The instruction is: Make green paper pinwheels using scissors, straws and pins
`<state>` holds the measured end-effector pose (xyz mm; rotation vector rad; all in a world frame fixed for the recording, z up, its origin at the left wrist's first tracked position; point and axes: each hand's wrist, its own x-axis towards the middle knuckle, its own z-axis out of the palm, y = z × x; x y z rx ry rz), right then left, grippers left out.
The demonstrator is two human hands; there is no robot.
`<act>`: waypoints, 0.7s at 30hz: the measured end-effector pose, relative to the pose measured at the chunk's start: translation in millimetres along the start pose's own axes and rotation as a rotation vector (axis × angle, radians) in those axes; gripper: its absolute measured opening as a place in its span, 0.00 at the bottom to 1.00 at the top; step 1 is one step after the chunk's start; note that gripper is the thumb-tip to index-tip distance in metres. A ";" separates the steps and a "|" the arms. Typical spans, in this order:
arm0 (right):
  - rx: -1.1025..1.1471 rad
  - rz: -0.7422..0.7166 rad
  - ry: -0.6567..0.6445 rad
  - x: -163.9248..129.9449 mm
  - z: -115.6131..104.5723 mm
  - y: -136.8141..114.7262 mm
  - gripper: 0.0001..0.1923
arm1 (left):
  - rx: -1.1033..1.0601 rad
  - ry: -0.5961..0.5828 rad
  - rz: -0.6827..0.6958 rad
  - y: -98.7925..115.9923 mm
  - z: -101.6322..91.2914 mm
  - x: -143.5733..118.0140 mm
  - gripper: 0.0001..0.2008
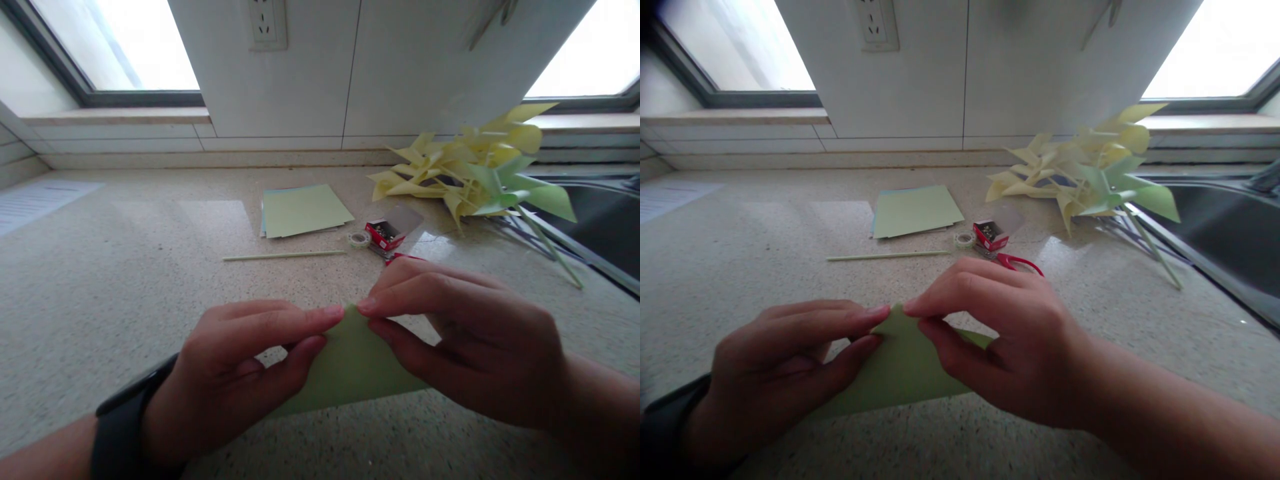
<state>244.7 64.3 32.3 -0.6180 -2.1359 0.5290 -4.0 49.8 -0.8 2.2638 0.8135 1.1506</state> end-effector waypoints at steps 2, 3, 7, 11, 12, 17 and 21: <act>-0.018 0.005 0.014 0.6 0.4 -0.4 0.18 | 0.010 -0.005 0.001 -0.3 -0.1 0.1 0.24; -0.025 0.009 0.022 1.1 0.7 -0.7 0.18 | 0.014 -0.005 0.005 -0.5 0.0 0.4 0.24; -0.045 0.023 0.035 2.3 1.7 -1.7 0.16 | 0.010 0.000 0.012 -0.5 0.4 1.4 0.22; -0.057 0.025 0.038 2.3 2.5 -1.3 0.14 | 0.018 -0.001 -0.009 0.0 1.0 0.8 0.23; -0.057 0.025 0.041 2.2 2.7 -1.1 0.14 | 0.024 0.001 -0.010 0.1 1.1 0.5 0.23; -0.067 0.034 0.053 2.2 3.3 -1.1 0.14 | 0.038 0.017 -0.020 1.0 1.7 0.9 0.25; -0.071 0.036 0.051 2.5 2.9 -1.8 0.13 | 0.010 0.028 -0.022 1.2 2.6 1.9 0.23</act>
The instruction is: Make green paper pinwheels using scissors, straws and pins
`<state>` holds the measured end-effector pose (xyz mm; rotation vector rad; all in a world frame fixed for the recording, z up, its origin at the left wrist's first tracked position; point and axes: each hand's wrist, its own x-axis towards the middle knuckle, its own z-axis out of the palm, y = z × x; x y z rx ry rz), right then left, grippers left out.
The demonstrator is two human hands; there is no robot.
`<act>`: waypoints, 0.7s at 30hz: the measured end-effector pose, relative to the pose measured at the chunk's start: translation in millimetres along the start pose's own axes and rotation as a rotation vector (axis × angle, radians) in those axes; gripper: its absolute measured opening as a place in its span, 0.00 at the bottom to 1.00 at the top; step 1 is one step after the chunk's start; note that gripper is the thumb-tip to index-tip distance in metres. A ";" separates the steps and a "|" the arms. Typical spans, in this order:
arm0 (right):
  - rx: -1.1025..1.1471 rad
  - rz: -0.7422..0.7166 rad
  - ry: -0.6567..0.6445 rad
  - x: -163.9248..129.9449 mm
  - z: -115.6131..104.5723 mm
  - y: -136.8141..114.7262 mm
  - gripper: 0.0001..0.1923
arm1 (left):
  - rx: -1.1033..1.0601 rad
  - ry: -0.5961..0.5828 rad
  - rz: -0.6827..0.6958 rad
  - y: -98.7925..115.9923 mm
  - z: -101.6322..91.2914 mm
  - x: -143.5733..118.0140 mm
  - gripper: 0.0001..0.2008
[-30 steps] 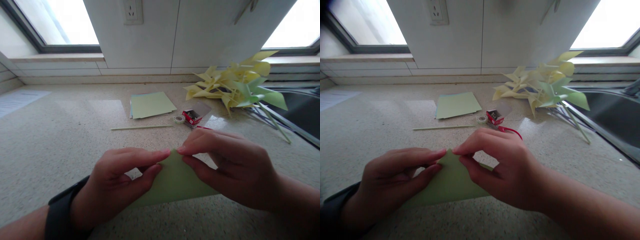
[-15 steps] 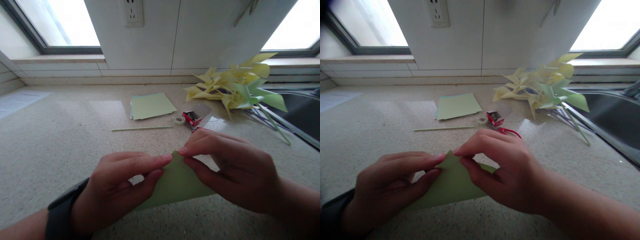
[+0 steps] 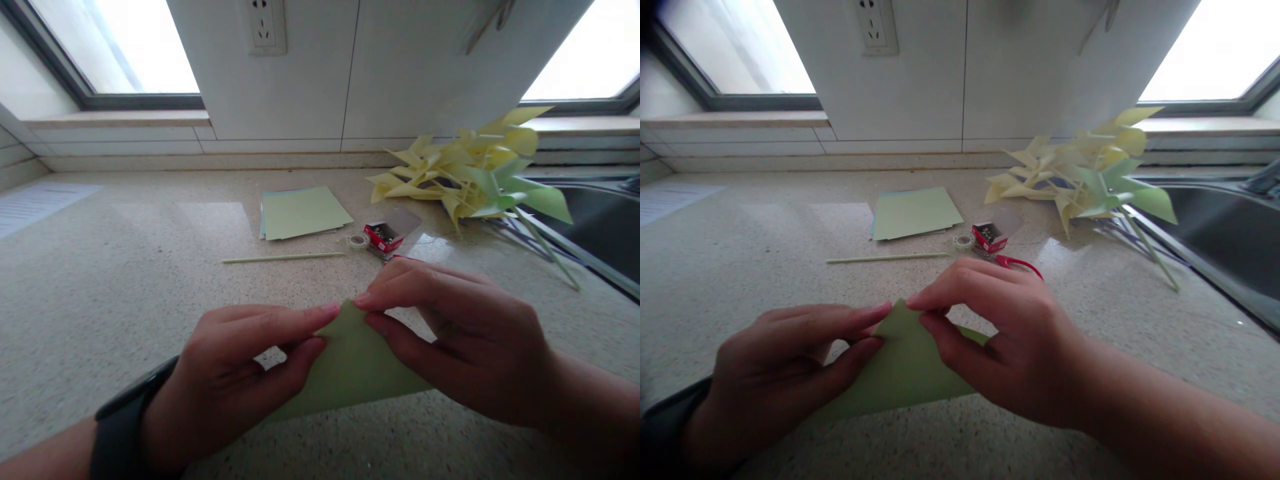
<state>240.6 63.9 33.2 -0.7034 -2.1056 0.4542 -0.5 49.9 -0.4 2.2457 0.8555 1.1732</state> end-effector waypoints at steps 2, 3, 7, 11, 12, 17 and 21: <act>-0.009 0.003 -0.005 0.2 0.1 0.1 0.11 | -0.013 0.002 -0.001 -0.3 0.1 0.0 0.23; -0.011 0.001 -0.006 0.3 0.2 0.2 0.11 | -0.017 -0.004 -0.007 -0.6 0.0 -0.1 0.23; -0.006 -0.004 0.002 0.3 1.0 0.5 0.11 | -0.022 -0.017 -0.009 -1.2 -0.8 -0.1 0.24; -0.002 0.001 0.001 0.2 0.6 -0.1 0.11 | -0.004 -0.024 0.002 -0.1 -0.7 1.2 0.24; -0.004 -0.001 0.002 0.2 0.4 -0.2 0.11 | 0.001 -0.026 0.007 0.2 -0.7 1.5 0.24; -0.005 0.006 0.005 0.6 0.7 0.1 0.10 | -0.002 -0.030 0.010 0.4 -1.0 1.5 0.25; 0.002 0.003 0.004 -0.1 1.0 1.0 0.10 | 0.018 -0.023 0.026 0.1 -1.7 1.5 0.24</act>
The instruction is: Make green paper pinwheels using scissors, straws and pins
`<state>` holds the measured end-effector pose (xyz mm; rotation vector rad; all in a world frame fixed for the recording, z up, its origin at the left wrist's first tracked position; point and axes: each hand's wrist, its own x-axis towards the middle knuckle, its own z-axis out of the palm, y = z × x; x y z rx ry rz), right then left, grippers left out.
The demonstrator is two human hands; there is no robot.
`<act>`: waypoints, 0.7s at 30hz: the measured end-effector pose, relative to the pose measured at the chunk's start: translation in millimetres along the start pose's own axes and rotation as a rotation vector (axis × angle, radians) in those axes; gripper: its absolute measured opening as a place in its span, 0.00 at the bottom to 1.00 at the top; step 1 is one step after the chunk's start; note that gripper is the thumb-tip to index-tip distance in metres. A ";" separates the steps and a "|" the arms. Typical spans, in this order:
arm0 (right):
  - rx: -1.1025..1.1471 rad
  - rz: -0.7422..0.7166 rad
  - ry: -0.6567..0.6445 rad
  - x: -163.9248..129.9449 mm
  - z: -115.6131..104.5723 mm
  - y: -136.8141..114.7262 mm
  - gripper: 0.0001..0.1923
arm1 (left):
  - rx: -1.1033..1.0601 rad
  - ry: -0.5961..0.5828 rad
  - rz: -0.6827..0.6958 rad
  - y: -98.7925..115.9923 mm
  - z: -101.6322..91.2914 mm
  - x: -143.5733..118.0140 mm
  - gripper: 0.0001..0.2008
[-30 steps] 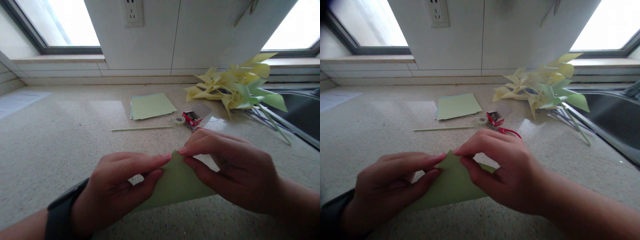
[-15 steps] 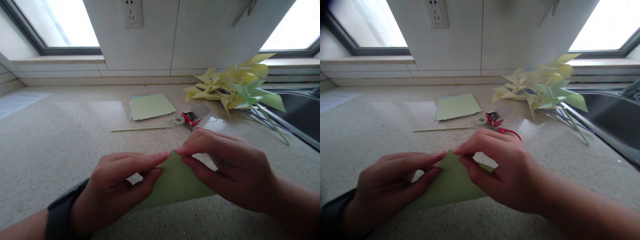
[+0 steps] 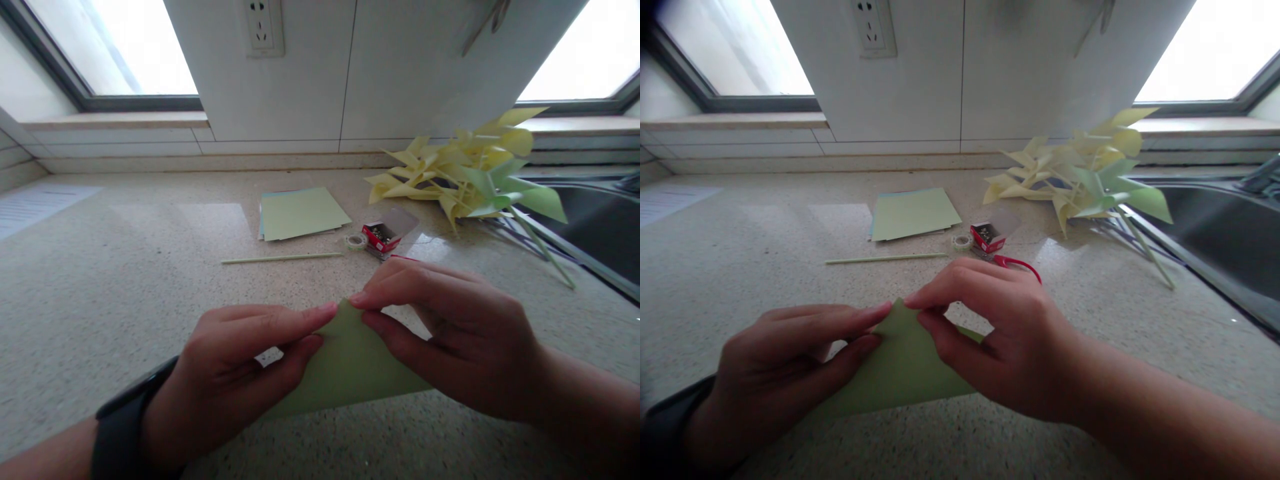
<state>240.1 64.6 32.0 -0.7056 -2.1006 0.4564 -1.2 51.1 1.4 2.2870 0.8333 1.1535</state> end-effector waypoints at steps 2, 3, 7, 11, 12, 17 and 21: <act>0.002 -0.006 0.002 -0.5 -0.1 0.5 0.10 | 0.013 0.001 0.003 -0.2 -0.2 0.3 0.23; 0.001 -0.008 0.001 -0.7 -0.2 0.7 0.10 | 0.014 0.000 0.003 -0.3 -0.2 0.5 0.23; 0.000 -0.010 0.002 -1.0 -0.2 1.2 0.09 | -0.036 -0.005 -0.021 -0.5 0.6 0.4 0.24; -0.003 0.009 -0.003 -1.7 0.5 1.2 0.09 | -0.086 0.018 -0.073 -0.2 2.0 -2.4 0.25; -0.001 0.015 -0.004 -2.0 0.7 1.2 0.09 | -0.102 0.018 -0.087 -0.1 2.3 -3.5 0.26; 0.002 0.042 -0.014 -2.2 1.0 1.5 0.09 | -0.248 -0.006 -0.193 1.4 3.1 -5.5 0.26; -0.002 0.037 -0.040 -1.5 0.0 0.4 0.07 | -0.447 -0.033 -0.328 5.5 2.6 0.4 0.23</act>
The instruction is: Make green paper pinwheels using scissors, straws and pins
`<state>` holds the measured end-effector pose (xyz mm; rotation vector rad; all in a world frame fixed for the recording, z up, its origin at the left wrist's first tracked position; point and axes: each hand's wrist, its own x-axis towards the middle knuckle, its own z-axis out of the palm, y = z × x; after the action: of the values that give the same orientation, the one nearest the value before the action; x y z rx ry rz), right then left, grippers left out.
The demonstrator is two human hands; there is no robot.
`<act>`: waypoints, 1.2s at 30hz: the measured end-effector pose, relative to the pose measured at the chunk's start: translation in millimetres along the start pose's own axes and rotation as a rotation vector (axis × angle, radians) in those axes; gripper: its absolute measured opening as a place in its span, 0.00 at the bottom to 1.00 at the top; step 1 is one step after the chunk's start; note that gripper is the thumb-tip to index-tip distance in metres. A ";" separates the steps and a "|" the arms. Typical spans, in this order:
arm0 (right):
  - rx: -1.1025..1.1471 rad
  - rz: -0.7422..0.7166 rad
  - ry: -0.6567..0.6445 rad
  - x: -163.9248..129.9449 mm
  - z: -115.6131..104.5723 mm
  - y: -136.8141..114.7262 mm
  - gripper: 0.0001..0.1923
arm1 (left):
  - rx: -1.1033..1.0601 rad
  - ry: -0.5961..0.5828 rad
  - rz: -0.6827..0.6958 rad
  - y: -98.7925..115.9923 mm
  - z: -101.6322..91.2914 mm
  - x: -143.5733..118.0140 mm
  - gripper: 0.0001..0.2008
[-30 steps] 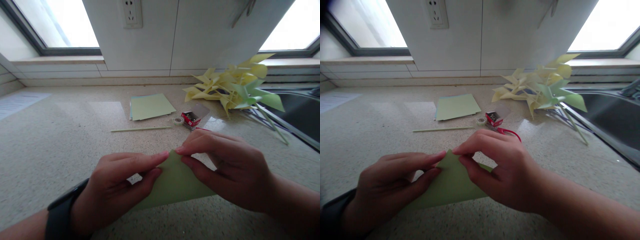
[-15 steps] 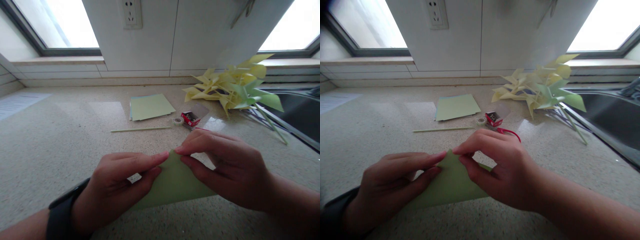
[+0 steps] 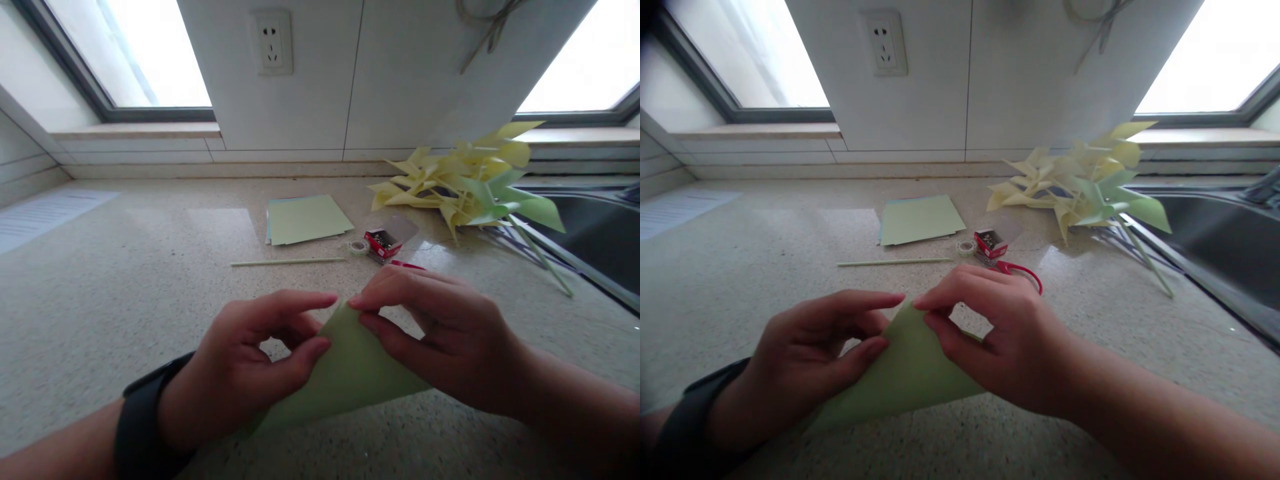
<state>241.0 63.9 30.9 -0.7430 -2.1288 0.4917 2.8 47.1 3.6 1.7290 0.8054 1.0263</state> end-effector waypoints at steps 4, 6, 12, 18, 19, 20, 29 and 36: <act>0.019 -0.012 -0.031 -0.6 0.3 -2.8 0.06 | -0.079 0.021 -0.162 6.8 1.5 2.4 0.12; 0.036 -0.013 -0.048 -1.0 1.1 -4.1 0.06 | -0.085 0.027 -0.219 9.3 2.4 2.0 0.08; 0.051 -0.020 -0.065 -1.4 2.7 -5.8 0.07 | 0.054 0.055 -0.195 15.4 6.8 3.2 0.05; 0.047 -0.002 -0.084 -3.2 2.2 -6.2 0.06 | 0.037 0.081 -0.226 19.0 10.5 4.3 0.05; 0.044 0.000 -0.087 -3.1 2.2 -6.2 0.06 | 0.043 0.083 -0.225 19.3 10.9 4.3 0.05; 0.042 0.001 -0.089 -2.9 2.3 -6.3 0.06 | 0.050 0.084 -0.223 19.6 11.3 4.3 0.05; 0.069 0.019 -0.081 -1.2 1.8 -9.2 0.06 | 0.062 0.101 -0.247 22.3 11.8 4.5 0.07; 0.076 0.016 -0.077 -2.7 0.5 -10.7 0.08 | 0.009 0.103 -0.261 22.6 12.8 3.8 0.06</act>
<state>238.3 54.1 35.1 -0.7087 -2.1639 0.6151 17.6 37.7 23.1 1.5394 1.0722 0.9395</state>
